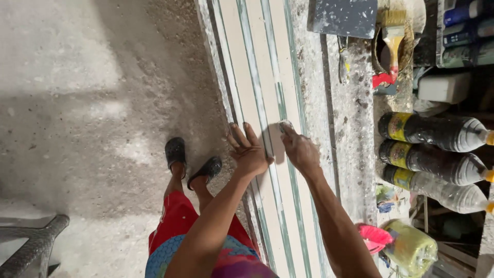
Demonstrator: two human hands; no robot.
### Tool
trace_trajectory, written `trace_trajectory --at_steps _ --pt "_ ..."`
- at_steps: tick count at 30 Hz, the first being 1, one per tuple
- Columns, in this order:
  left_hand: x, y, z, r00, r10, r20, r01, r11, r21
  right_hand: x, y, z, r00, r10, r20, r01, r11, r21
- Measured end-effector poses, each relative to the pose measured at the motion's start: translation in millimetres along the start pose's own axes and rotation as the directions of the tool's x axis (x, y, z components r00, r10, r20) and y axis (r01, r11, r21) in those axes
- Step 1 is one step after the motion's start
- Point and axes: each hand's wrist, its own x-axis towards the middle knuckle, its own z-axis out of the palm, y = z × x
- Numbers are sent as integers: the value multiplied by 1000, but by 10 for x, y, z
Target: The recorder uses a scraper and a brush to clean a long striped panel on a workbench.
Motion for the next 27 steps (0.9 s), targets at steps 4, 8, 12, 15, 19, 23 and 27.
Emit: trace_trajectory --at_steps 4,8,12,15,19,23,27 --pt "-30 33 -67 1000 21 2 -21 1000 24 402 -204 -85 996 -53 -67 56 998 42" --pt "-70 -21 -100 998 49 32 -50 999 23 757 -241 -133 993 -54 -109 53 999 -9" --pt "-100 79 -188 998 -15 54 12 998 55 269 98 198 954 -172 -245 192 980 58" --pt "-159 23 -97 999 -2 32 1 1000 16 311 163 195 983 -86 -162 94 995 39" --pt "-130 63 -201 999 13 36 -13 1000 1 1082 155 55 932 -252 -260 237 967 -89" --pt "-111 22 -112 1000 5 11 -5 1000 -18 525 473 387 857 -386 -342 309 915 -258" --pt "-99 -47 -72 996 78 -30 -79 997 -16 -453 1274 1119 908 -294 -298 214 938 -273"
